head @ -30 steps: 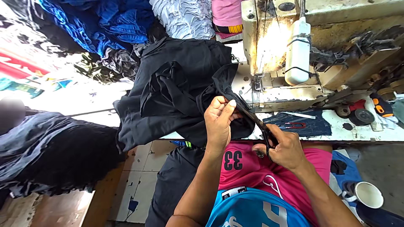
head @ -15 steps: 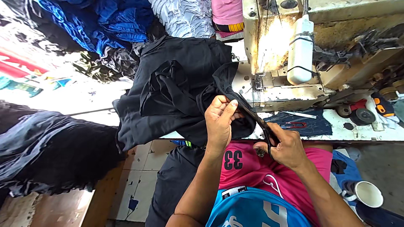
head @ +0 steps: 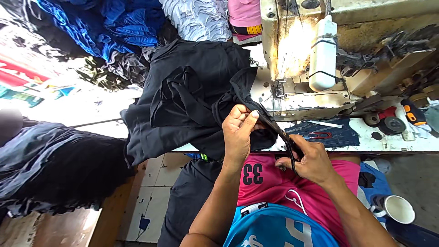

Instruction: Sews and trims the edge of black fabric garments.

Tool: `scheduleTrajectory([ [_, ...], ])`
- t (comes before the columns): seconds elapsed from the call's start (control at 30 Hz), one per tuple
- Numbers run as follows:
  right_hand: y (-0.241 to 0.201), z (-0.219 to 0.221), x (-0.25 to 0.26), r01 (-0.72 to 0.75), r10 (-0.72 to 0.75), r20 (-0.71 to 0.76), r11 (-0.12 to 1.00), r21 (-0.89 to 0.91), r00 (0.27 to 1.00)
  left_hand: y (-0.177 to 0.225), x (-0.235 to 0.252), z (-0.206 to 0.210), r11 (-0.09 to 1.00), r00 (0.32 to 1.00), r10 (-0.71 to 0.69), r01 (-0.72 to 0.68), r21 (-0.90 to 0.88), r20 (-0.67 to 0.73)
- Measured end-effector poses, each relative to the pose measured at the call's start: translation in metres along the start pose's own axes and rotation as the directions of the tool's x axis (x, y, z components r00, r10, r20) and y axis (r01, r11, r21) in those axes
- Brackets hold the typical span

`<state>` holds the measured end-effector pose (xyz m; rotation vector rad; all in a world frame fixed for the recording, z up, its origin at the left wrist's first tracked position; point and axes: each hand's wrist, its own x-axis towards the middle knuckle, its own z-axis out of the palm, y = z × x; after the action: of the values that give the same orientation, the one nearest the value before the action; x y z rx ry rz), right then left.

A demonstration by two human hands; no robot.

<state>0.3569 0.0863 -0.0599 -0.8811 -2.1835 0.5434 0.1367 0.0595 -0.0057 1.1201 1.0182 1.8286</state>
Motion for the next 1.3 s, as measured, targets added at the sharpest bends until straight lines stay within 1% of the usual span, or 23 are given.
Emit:
scheduleTrajectory([
  [0.27,-0.001,0.001,0.004,-0.002,0.002,-0.014,1.000,-0.015,1.000,0.002,0.000,-0.001,1.000,1.000,0.002,-0.002,-0.001,0.000],
  [0.47,0.006,0.002,-0.005,-0.047,0.047,-0.001,0.997,0.067,0.999,0.001,-0.001,-0.003,1.000,1.000,0.016,-0.016,0.021,0.024],
  [0.53,0.006,0.001,-0.007,-0.056,0.055,0.013,0.996,0.067,0.998,0.000,-0.001,-0.002,1.000,0.999,0.014,-0.015,0.023,0.033],
  [0.87,-0.003,-0.001,0.007,-0.027,0.027,0.011,0.999,0.019,1.000,0.000,-0.002,-0.002,0.999,0.998,0.015,-0.016,0.029,0.056],
  [1.1,0.001,0.002,0.002,-0.027,0.027,-0.007,0.998,0.051,1.000,0.000,-0.002,-0.004,0.999,0.998,0.018,-0.020,0.029,0.058],
  [1.2,0.004,0.001,-0.002,-0.041,0.041,0.007,0.995,0.092,0.999,-0.001,-0.002,-0.005,0.999,0.998,0.026,-0.028,0.037,0.052],
  [1.3,0.006,0.000,-0.004,-0.054,0.051,0.032,0.995,0.082,0.998,-0.002,-0.002,-0.005,0.999,0.998,0.034,-0.036,0.038,0.059],
])
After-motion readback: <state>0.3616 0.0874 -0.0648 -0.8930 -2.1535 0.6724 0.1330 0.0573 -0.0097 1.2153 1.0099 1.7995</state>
